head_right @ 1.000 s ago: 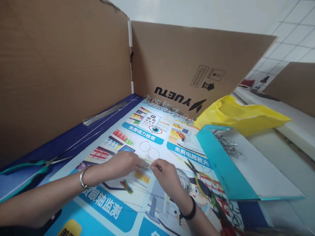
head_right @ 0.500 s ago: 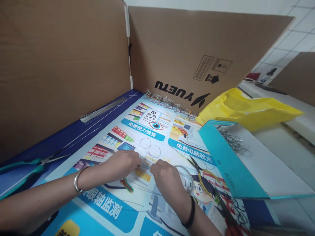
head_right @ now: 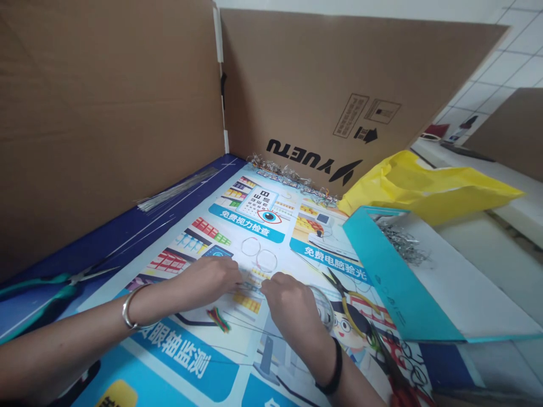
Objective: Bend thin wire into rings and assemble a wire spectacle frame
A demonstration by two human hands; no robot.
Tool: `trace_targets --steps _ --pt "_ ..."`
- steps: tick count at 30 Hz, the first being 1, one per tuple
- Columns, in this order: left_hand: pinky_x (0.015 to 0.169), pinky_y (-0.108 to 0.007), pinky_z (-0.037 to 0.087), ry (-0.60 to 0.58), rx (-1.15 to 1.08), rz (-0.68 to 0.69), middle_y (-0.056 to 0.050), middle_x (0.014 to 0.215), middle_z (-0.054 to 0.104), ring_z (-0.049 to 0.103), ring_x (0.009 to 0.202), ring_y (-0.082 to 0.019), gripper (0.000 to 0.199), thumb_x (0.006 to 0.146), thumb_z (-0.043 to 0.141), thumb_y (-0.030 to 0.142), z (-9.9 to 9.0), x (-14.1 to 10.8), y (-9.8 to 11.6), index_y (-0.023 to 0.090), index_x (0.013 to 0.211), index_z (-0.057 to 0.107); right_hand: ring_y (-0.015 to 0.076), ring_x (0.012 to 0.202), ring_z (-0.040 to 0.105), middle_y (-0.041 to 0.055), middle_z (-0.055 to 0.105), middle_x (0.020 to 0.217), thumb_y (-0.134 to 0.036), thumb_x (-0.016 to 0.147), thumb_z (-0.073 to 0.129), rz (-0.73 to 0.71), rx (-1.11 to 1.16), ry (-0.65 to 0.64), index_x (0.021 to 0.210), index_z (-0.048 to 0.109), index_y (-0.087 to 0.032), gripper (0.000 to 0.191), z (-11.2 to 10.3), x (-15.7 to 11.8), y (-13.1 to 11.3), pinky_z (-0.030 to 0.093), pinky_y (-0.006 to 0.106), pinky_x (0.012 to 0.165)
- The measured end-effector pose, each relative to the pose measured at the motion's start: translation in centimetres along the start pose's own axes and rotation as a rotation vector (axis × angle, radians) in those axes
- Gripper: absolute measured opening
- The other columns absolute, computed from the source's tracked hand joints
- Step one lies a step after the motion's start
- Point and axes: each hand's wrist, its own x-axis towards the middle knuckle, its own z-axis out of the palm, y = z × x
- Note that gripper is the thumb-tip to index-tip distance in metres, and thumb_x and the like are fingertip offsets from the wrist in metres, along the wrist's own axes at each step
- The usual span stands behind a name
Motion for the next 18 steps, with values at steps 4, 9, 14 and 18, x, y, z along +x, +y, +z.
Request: trace_targets --steps 4,9,14,18 --pt "0.054 -0.027 0.037 0.03 0.036 0.043 -0.002 0.069 0.062 0.056 0.062 -0.015 0.015 0.08 0.052 0.009 -0.7 -0.2 0.0 0.018 0.072 0.061 0.016 0.076 0.058 0.001 0.065 0.078 -0.021 0.091 0.05 0.003 -0.008 0.04 0.083 0.067 -0.023 0.018 -0.9 0.1 -0.3 0.034 0.027 0.06" --pt "0.056 -0.029 0.04 0.116 0.14 0.059 -0.003 0.069 0.06 0.055 0.065 -0.017 0.012 0.079 0.055 0.009 -1.7 -0.4 0.2 0.017 0.071 0.058 0.0197 0.077 0.052 0.0041 0.062 0.078 -0.009 0.086 0.052 -0.051 -0.102 0.017 0.082 0.064 -0.02 0.016 -2.7 1.5 -1.9 0.033 0.031 0.067" --pt "0.059 -0.03 0.04 0.168 0.221 0.069 -0.004 0.068 0.059 0.055 0.068 -0.019 0.013 0.078 0.055 0.006 -2.5 -0.7 -0.1 0.017 0.07 0.055 0.021 0.075 0.049 0.0054 0.06 0.073 -0.006 0.084 0.051 -0.116 -0.158 0.059 0.079 0.063 -0.018 0.018 -3.3 3.5 -3.7 0.031 0.033 0.066" --pt "0.056 -0.03 0.039 0.169 0.264 0.026 -0.005 0.069 0.059 0.054 0.068 -0.02 0.014 0.077 0.054 0.004 -3.2 -0.9 -0.8 0.016 0.072 0.056 0.0208 0.076 0.05 0.0065 0.059 0.077 -0.005 0.083 0.051 -0.059 -0.151 0.083 0.073 0.062 -0.018 0.02 -3.2 5.1 -4.5 0.032 0.031 0.064"
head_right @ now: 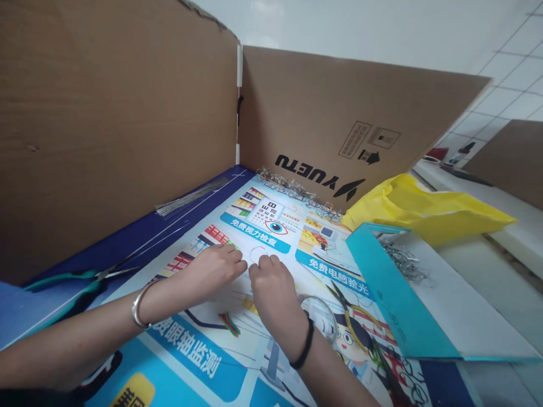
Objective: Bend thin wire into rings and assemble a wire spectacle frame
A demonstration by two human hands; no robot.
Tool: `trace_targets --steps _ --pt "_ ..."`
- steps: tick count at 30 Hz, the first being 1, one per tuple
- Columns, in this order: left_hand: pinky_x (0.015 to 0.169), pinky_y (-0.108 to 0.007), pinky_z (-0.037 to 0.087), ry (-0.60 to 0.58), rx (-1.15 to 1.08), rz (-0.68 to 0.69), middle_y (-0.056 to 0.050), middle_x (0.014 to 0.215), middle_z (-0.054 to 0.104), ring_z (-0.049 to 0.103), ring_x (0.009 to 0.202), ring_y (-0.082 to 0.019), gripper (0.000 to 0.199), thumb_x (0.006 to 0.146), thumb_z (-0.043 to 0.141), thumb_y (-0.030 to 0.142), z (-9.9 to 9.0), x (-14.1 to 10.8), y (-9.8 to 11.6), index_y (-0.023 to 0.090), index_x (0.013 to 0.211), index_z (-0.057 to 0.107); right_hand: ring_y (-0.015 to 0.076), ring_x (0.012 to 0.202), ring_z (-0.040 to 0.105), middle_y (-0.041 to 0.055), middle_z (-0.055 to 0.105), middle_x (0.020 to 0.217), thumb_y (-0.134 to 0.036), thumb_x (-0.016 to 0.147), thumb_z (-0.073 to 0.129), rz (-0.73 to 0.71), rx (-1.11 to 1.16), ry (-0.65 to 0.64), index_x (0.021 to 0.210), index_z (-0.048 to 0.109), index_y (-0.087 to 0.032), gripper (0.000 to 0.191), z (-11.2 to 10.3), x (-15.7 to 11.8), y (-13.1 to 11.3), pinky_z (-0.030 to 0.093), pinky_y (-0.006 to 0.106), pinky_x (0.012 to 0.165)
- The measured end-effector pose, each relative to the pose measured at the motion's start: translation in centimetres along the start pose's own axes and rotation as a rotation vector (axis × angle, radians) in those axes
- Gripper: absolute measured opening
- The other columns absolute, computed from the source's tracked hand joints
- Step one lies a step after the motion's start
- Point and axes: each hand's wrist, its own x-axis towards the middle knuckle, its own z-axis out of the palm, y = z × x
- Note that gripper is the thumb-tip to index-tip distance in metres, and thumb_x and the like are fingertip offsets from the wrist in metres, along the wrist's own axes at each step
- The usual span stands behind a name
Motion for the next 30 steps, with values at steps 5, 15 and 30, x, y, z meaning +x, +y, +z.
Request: trace_targets --steps 5,15,30 --pt "0.055 -0.028 0.039 -0.05 0.005 -0.058 -0.006 0.072 0.06 0.056 0.068 -0.02 0.014 0.078 0.052 0.003 0.6 0.0 -0.7 0.014 0.078 0.059 0.0209 0.077 0.054 0.0092 0.061 0.081 -0.007 0.086 0.045 0.16 0.353 -0.062 0.077 0.065 -0.016 0.023 1.1 1.0 -0.1 0.035 0.03 0.065" --pt "0.058 -0.022 0.038 -0.102 -0.814 -0.464 0.001 0.067 0.064 0.057 0.065 -0.014 0.014 0.075 0.052 0.013 1.9 0.9 -1.6 0.017 0.069 0.064 0.0146 0.056 0.058 -0.0009 0.061 0.059 -0.024 0.076 0.054 0.442 1.07 -0.118 0.075 0.065 -0.019 0.012 3.5 1.1 1.9 0.044 0.026 0.055" --pt "0.052 -0.019 0.046 -0.062 -1.582 -0.735 0.006 0.055 0.054 0.051 0.047 -0.006 0.008 0.073 0.06 0.021 4.0 1.0 -1.1 0.014 0.072 0.056 0.0113 0.052 0.057 0.0009 0.062 0.058 -0.046 0.059 0.076 0.719 1.723 -0.093 0.07 0.06 -0.015 0.036 4.5 1.2 0.7 0.046 0.025 0.055"
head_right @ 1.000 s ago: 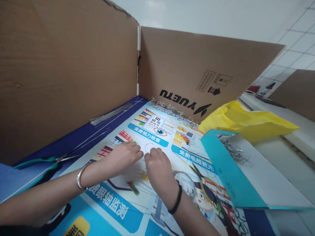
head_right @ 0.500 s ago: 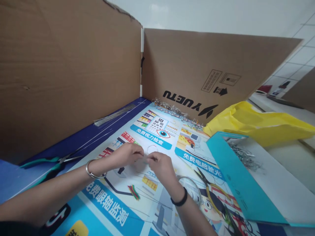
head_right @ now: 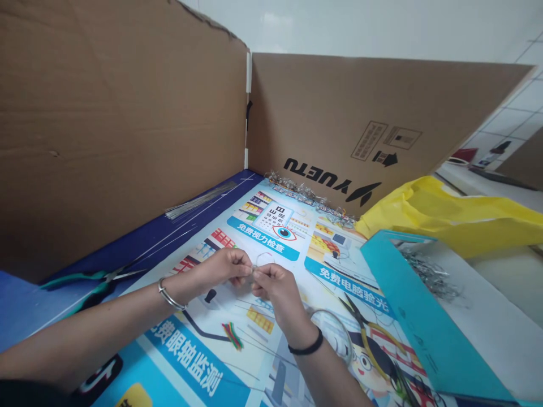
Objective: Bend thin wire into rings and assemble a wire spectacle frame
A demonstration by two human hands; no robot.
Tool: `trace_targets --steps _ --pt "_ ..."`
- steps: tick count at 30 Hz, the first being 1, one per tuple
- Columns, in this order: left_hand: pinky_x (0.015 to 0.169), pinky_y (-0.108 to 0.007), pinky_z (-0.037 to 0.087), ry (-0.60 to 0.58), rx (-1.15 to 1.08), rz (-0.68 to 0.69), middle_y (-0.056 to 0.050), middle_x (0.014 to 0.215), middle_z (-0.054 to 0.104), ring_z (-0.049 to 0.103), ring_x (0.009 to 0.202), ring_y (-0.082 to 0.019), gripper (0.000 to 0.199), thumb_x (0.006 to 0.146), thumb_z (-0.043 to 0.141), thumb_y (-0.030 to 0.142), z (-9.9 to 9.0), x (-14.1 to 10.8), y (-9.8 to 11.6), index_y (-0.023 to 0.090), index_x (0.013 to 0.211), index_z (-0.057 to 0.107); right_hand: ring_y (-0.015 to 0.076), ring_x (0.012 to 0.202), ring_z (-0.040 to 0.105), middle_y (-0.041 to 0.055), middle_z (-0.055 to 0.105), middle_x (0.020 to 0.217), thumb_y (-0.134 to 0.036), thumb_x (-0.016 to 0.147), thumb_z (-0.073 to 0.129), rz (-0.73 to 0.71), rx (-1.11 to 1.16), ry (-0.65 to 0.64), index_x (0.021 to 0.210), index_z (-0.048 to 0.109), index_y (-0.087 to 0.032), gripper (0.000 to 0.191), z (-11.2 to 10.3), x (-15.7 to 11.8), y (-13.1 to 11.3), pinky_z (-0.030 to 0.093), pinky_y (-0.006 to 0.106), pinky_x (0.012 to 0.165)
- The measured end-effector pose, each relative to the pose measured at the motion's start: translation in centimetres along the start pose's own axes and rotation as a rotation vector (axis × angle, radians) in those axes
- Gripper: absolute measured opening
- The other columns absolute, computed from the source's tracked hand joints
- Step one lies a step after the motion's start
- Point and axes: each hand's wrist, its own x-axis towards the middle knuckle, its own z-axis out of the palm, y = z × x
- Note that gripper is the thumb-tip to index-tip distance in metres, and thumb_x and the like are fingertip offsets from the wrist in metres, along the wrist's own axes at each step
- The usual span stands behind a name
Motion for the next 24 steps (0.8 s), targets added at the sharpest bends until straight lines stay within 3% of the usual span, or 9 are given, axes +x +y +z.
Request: trace_targets --steps 7,10,13,17,24 --pt "0.054 -0.02 0.047 -0.063 0.004 0.007 0.003 0.058 0.056 0.053 0.05 -0.007 0.012 0.073 0.062 0.024 -0.5 0.0 0.3 0.013 0.072 0.058 0.0117 0.053 0.059 0.0009 0.063 0.058 -0.046 0.057 0.075 0.001 -0.013 0.018 0.068 0.06 -0.016 0.035 0.4 -0.2 -0.1 0.049 0.025 0.057" --pt "0.055 -0.02 0.048 -0.116 0.226 0.029 0.001 0.061 0.059 0.058 0.056 -0.009 0.015 0.077 0.056 0.028 -1.9 0.3 1.0 0.014 0.079 0.06 0.0104 0.046 0.056 -0.0003 0.063 0.053 -0.04 0.061 0.071 0.011 -0.099 0.031 0.069 0.06 -0.016 0.027 0.6 0.1 -0.1 0.045 0.022 0.048" --pt "0.051 -0.018 0.045 -0.089 0.473 0.043 0.002 0.061 0.059 0.061 0.058 -0.011 0.015 0.077 0.054 0.027 -3.5 0.4 1.7 0.015 0.082 0.061 0.0097 0.039 0.053 -0.0018 0.06 0.047 -0.034 0.064 0.068 0.039 -0.193 0.029 0.067 0.059 -0.016 0.02 1.0 0.7 0.1 0.041 0.02 0.04" --pt "0.044 -0.017 0.038 -0.108 0.608 0.029 0.001 0.057 0.06 0.06 0.054 -0.013 0.01 0.073 0.054 0.022 -4.9 0.4 1.9 0.015 0.073 0.062 0.0105 0.039 0.055 -0.0037 0.058 0.048 -0.026 0.065 0.063 0.077 -0.291 -0.004 0.068 0.056 -0.017 0.013 1.6 1.5 0.1 0.041 0.019 0.036" --pt "0.044 -0.02 0.034 -0.08 0.834 0.06 0.0 0.055 0.06 0.055 0.046 -0.012 0.013 0.072 0.05 0.018 -5.7 0.4 1.4 0.016 0.066 0.061 0.0106 0.038 0.055 -0.0063 0.057 0.048 -0.021 0.07 0.058 0.117 -0.419 -0.028 0.079 0.046 -0.02 0.015 3.0 2.0 -0.8 0.041 0.018 0.032"
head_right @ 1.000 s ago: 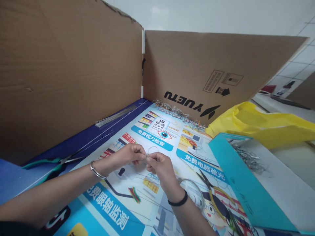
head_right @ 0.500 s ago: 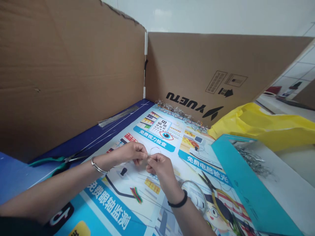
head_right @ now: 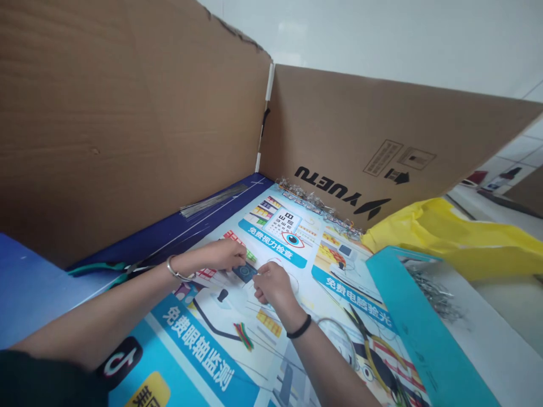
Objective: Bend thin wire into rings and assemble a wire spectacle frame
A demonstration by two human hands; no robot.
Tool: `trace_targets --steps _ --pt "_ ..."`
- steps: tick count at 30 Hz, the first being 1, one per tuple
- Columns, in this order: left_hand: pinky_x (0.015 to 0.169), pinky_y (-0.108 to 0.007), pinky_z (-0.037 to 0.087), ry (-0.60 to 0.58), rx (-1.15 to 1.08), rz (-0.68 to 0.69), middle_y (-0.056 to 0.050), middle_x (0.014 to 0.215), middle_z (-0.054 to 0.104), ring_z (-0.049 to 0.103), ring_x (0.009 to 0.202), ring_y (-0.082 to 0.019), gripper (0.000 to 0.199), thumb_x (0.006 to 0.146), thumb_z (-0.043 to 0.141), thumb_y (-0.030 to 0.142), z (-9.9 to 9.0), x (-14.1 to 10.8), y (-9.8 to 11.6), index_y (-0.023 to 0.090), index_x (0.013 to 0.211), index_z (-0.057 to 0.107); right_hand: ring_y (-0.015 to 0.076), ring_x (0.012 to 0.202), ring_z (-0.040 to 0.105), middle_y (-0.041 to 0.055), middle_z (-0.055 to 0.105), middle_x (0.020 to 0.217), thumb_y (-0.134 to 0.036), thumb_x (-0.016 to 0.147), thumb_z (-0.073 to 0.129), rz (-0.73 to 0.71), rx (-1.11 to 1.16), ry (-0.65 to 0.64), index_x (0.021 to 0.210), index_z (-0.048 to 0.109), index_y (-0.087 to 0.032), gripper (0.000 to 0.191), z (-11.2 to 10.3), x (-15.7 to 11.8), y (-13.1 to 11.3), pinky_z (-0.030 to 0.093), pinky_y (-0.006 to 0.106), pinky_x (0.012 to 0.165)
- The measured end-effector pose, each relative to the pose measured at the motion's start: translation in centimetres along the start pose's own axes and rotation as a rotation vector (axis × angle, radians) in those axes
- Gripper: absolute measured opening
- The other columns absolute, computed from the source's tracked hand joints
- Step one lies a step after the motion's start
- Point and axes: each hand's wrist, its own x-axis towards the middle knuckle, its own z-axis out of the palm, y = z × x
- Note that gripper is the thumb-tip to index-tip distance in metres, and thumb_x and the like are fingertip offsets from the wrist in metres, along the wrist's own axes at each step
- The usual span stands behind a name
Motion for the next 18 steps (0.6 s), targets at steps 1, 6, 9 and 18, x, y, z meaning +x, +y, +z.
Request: trace_targets --steps 1,6,9,18 --pt "0.045 -0.02 0.033 0.006 0.031 0.005 0.0 0.054 0.06 0.055 0.046 -0.012 0.014 0.072 0.05 0.017 0.0 0.0 -0.1 0.016 0.065 0.061 0.0104 0.037 0.055 -0.0064 0.056 0.048 -0.02 0.071 0.057 0.007 -0.025 -0.002 0.08 0.045 -0.02 0.015 0.2 0.1 -0.2 0.04 0.018 0.032" --pt "0.051 -0.022 0.036 0.021 0.16 0.034 -0.002 0.055 0.062 0.055 0.052 -0.015 0.017 0.072 0.048 0.017 0.0 0.2 -0.3 0.016 0.065 0.064 0.0096 0.033 0.052 -0.0075 0.055 0.043 -0.013 0.071 0.055 0.055 -0.184 -0.01 0.083 0.045 -0.019 0.017 1.0 0.9 -0.9 0.039 0.016 0.031" --pt "0.056 -0.022 0.037 0.036 0.216 0.05 -0.004 0.068 0.067 0.057 0.061 -0.015 0.018 0.073 0.049 0.018 0.2 0.4 -0.6 0.017 0.071 0.066 0.011 0.035 0.054 -0.0076 0.054 0.043 -0.014 0.074 0.055 0.056 -0.29 -0.019 0.086 0.046 -0.019 0.016 1.1 1.2 -1.1 0.04 0.018 0.033" --pt "0.054 -0.022 0.035 0.044 0.253 0.055 -0.003 0.07 0.067 0.056 0.062 -0.015 0.017 0.073 0.049 0.019 -0.5 0.2 -0.7 0.017 0.07 0.066 0.016 0.075 0.063 0.0025 0.066 0.076 -0.023 0.081 0.051 -0.247 -0.72 -0.071 0.074 0.06 -0.019 0.012 -4.3 -3.8 -0.5 0.045 0.025 0.066"
